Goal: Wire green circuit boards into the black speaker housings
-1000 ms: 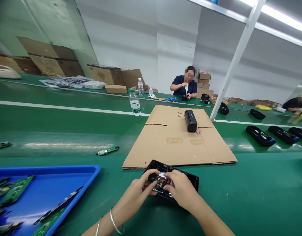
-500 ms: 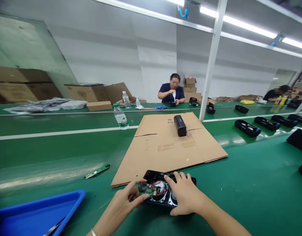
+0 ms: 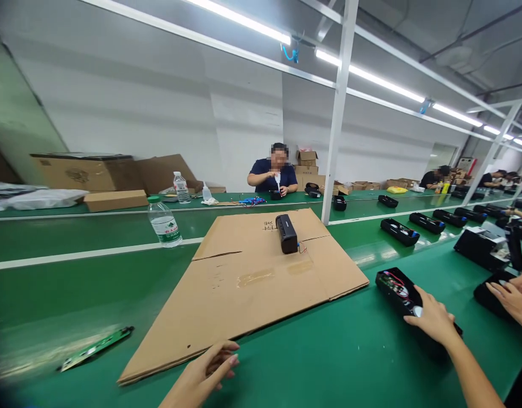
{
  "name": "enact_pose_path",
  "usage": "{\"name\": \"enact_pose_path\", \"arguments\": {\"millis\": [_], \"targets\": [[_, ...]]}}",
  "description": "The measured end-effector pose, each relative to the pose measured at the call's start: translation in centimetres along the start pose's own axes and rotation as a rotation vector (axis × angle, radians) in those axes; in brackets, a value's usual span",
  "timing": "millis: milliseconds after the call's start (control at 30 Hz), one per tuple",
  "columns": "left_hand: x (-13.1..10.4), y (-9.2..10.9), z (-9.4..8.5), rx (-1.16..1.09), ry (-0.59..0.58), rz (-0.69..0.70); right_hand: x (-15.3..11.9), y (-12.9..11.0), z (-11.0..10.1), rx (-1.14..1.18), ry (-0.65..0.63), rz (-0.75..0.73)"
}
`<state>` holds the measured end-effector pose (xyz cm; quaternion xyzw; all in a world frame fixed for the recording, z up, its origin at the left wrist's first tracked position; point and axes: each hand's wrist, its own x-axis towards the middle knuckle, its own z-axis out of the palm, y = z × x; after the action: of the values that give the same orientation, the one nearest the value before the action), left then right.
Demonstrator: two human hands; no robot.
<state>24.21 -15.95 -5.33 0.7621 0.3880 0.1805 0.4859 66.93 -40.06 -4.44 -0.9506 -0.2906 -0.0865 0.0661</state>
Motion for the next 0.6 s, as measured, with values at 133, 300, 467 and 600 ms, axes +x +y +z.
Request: {"name": "enact_pose_path", "arguments": {"millis": [133, 300, 467, 600], "targets": [[4.4, 0.3, 0.8, 0.294, 0.090, 0.204, 1.0, -0.3, 0.5, -0.001, -0.009, 0.098], [12.9, 2.4, 3.0, 0.568, 0.175, 0.229, -1.3, -13.4, 1.0, 0.097, 0.305, -0.264], [18.8, 4.1, 4.7, 0.811, 0.186, 0.232, -2.5, -23.6, 5.9, 0.319, 0.084, -0.512], [21.5, 5.6, 4.7, 0.914, 0.239, 0.254, -2.6, -24.3, 7.4, 0.319, 0.069, -0.484]]}}
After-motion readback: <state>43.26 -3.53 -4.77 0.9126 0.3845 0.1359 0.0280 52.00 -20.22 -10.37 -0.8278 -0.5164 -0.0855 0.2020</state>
